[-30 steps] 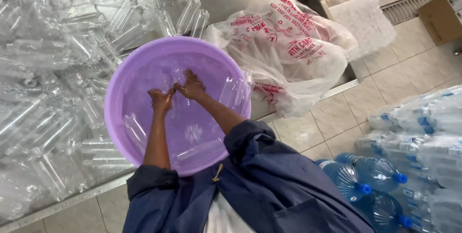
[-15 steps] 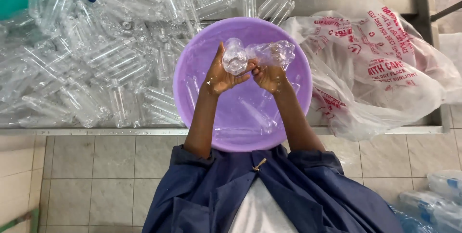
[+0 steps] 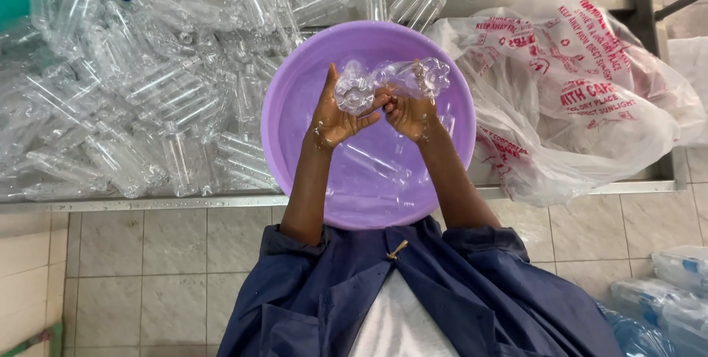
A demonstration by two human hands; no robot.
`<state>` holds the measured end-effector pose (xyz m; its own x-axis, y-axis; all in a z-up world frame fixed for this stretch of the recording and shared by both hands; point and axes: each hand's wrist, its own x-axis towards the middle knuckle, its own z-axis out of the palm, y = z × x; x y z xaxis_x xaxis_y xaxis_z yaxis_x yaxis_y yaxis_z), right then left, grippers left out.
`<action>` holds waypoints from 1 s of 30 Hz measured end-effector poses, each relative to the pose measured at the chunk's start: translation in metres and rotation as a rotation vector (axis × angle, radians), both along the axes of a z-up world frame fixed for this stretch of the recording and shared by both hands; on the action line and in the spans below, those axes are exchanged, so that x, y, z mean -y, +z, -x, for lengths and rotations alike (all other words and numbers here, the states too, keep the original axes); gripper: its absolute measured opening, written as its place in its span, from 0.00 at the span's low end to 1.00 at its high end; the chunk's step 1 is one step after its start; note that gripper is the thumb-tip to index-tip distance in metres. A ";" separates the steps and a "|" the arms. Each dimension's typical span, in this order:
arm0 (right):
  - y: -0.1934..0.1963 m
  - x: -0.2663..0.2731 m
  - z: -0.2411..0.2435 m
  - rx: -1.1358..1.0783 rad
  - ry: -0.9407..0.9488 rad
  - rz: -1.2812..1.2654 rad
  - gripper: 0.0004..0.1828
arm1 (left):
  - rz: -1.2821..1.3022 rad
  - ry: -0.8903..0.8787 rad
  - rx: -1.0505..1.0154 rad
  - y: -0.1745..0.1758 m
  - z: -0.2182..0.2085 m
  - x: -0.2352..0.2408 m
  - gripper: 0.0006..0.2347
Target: The person washes clear plastic cups in a purple basin filled with water. They repeatedly pick up cups, rinse them by hand, and place them into a white plastic bag on the counter. The person also transfers additional cups from the bag into the basin to continue washing.
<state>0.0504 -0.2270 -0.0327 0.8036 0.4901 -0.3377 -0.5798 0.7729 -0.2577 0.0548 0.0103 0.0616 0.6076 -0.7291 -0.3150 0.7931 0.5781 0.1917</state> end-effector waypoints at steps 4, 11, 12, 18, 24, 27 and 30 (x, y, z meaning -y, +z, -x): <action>-0.098 0.023 -0.028 0.095 0.018 0.018 0.25 | -0.054 -0.003 0.018 -0.010 -0.004 -0.006 0.46; 0.105 0.011 -0.101 0.080 -0.221 0.789 0.76 | -0.454 0.105 0.286 0.056 -0.102 -0.027 0.60; 0.099 0.016 -0.117 0.069 -0.217 0.789 0.76 | -0.456 0.103 0.276 0.041 -0.127 -0.029 0.60; 0.097 0.012 -0.094 0.595 -0.508 1.014 0.41 | -0.721 0.424 0.498 0.053 -0.096 -0.024 0.62; 0.017 -0.003 -0.017 0.494 0.618 1.982 0.58 | -1.484 -0.940 1.644 -0.067 0.042 -0.016 0.40; -0.046 0.000 -0.022 0.502 0.418 1.942 0.66 | -1.824 -0.704 1.927 -0.149 0.051 -0.019 0.40; -0.079 0.003 -0.011 0.026 -0.039 1.152 0.61 | -1.838 -0.605 2.038 -0.163 0.059 -0.021 0.45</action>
